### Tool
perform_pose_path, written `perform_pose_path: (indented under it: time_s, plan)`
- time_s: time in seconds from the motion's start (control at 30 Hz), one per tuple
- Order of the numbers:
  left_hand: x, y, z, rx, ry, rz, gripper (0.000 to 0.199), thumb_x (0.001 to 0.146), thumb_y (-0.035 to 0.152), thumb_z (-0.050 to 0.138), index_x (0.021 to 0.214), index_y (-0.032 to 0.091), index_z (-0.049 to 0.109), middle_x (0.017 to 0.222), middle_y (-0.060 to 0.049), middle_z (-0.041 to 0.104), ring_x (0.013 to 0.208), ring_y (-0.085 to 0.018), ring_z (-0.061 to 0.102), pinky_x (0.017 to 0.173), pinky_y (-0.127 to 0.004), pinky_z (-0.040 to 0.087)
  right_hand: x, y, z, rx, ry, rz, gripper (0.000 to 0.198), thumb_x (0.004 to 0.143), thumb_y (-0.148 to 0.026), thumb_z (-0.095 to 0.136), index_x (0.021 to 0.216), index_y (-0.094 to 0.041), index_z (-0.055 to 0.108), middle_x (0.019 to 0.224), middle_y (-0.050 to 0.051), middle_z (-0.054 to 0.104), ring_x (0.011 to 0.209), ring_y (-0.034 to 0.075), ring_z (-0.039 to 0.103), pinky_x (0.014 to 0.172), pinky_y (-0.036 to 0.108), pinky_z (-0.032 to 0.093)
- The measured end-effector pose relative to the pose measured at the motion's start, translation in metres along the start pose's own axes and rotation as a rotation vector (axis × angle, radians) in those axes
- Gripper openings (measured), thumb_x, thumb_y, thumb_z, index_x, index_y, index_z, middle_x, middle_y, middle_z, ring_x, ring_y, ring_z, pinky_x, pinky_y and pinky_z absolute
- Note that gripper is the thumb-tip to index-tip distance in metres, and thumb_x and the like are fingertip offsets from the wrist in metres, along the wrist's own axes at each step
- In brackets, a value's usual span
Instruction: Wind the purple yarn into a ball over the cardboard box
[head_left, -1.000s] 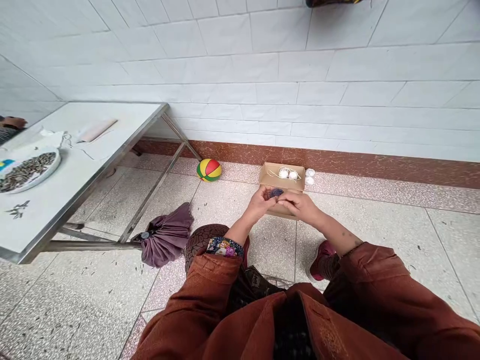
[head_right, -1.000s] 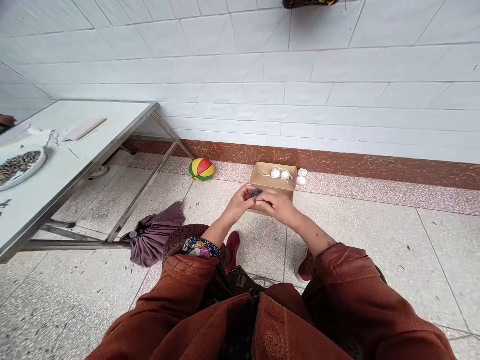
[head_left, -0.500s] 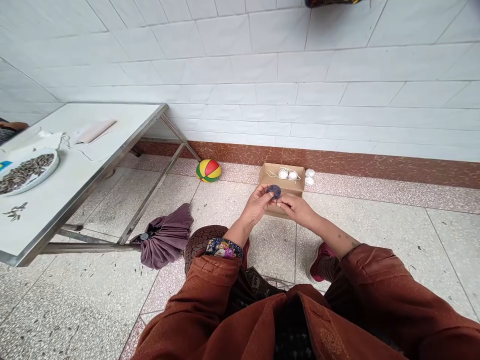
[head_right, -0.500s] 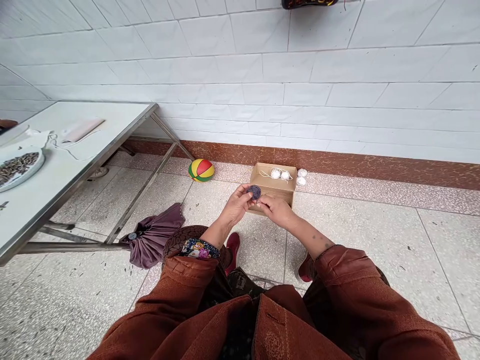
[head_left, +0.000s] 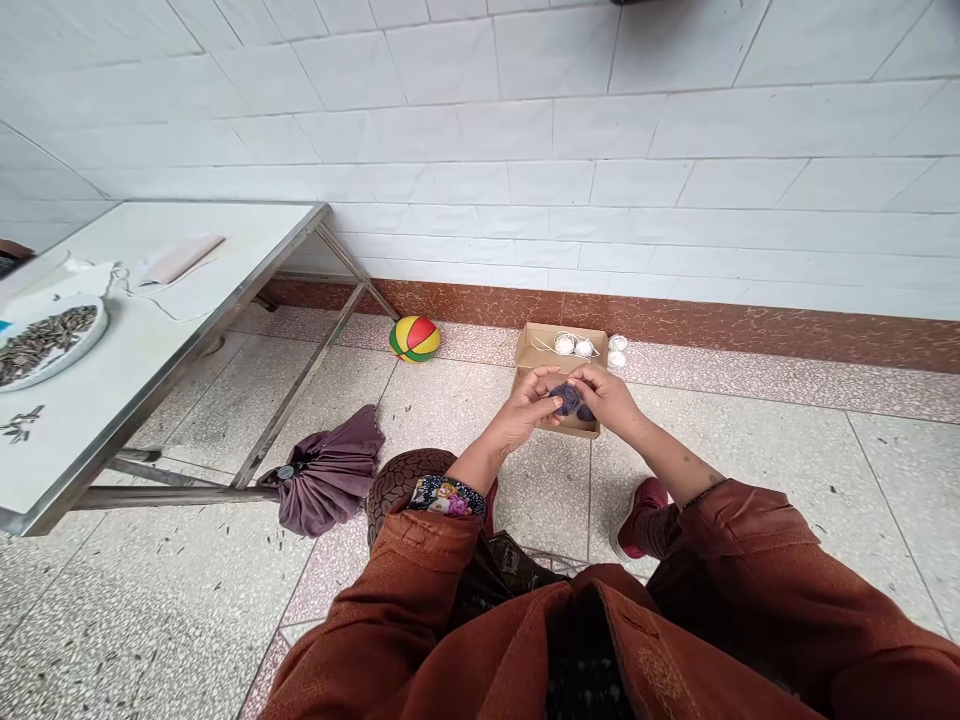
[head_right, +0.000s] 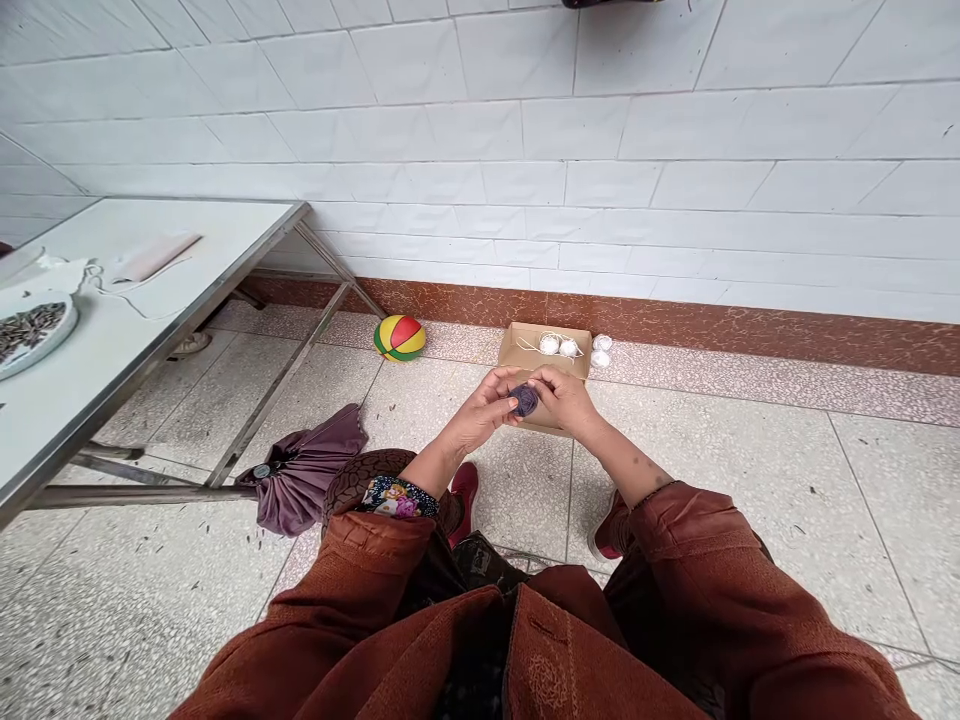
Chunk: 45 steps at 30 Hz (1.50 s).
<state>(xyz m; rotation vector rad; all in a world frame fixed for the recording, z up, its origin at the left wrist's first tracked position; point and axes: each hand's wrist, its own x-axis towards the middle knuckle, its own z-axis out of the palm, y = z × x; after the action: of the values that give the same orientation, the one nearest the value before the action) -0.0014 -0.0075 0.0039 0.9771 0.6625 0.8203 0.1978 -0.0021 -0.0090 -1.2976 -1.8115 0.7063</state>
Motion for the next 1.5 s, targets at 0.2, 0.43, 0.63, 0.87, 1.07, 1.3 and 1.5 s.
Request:
perform_pose_path:
  time_s: [0.2,0.43,0.63,0.87,1.07,1.3,1.5]
  plan:
    - [0.006,-0.002,-0.006,-0.106,0.189,0.091,0.051,0.072,0.042,0.087,0.111,0.021,0.062,0.107,-0.003,0.067,0.075,-0.009,0.061,0.072,-0.027,0.048,-0.015,0.002,0.012,-0.156,-0.273,-0.118,0.016,0.101,-0.025,0.052,0.097,-0.022,0.068,0.095,0.007,0.07,0.089,0.022,0.066,0.08,0.034,0.051]
    - [0.009,-0.008,-0.008,0.124,0.328,0.056,0.05,0.064,0.038,0.09,0.099,0.019,0.059,0.09,0.0,0.063,0.08,-0.012,0.058,0.071,-0.026,0.049,-0.009,-0.02,0.002,-0.034,-0.237,-0.27,0.02,0.103,-0.032,0.053,0.1,-0.025,0.071,0.095,0.007,0.071,0.087,0.022,0.066,0.081,0.036,0.053]
    - [0.003,-0.008,0.001,0.13,0.128,-0.011,0.045,0.07,0.041,0.086,0.099,0.018,0.061,0.099,-0.003,0.065,0.085,-0.013,0.058,0.072,-0.027,0.048,0.01,-0.014,-0.01,0.042,-0.01,-0.128,0.019,0.099,-0.031,0.057,0.087,-0.024,0.07,0.086,0.005,0.07,0.086,0.022,0.064,0.083,0.038,0.051]
    - [0.001,-0.003,0.003,-0.064,0.021,0.002,0.052,0.071,0.037,0.088,0.113,0.021,0.062,0.112,-0.004,0.064,0.09,-0.013,0.06,0.073,-0.026,0.05,0.002,-0.005,-0.001,0.108,-0.045,0.036,0.016,0.094,-0.028,0.056,0.086,-0.022,0.068,0.085,0.004,0.072,0.079,0.02,0.064,0.077,0.034,0.05]
    - [0.003,-0.003,0.001,-0.099,0.1,0.046,0.048,0.071,0.034,0.087,0.111,0.02,0.066,0.113,-0.007,0.067,0.097,-0.016,0.062,0.082,-0.03,0.051,-0.005,0.002,0.009,0.031,-0.129,0.035,0.015,0.093,-0.022,0.056,0.09,-0.022,0.07,0.086,0.003,0.073,0.083,0.02,0.067,0.077,0.033,0.051]
    - [0.01,-0.006,-0.01,0.104,0.319,0.113,0.044,0.068,0.027,0.082,0.108,0.019,0.065,0.105,-0.003,0.069,0.09,-0.015,0.06,0.086,-0.03,0.046,-0.013,-0.009,0.012,-0.001,-0.28,-0.153,0.017,0.099,-0.03,0.058,0.092,-0.023,0.071,0.088,0.004,0.072,0.082,0.02,0.067,0.076,0.032,0.05]
    - [0.009,-0.01,-0.008,0.201,0.19,0.028,0.047,0.066,0.024,0.084,0.107,0.019,0.063,0.096,-0.001,0.066,0.084,-0.013,0.059,0.083,-0.029,0.045,-0.001,-0.02,-0.006,0.09,-0.065,-0.12,0.018,0.099,-0.035,0.059,0.091,-0.025,0.072,0.088,0.005,0.071,0.084,0.021,0.066,0.08,0.036,0.052]
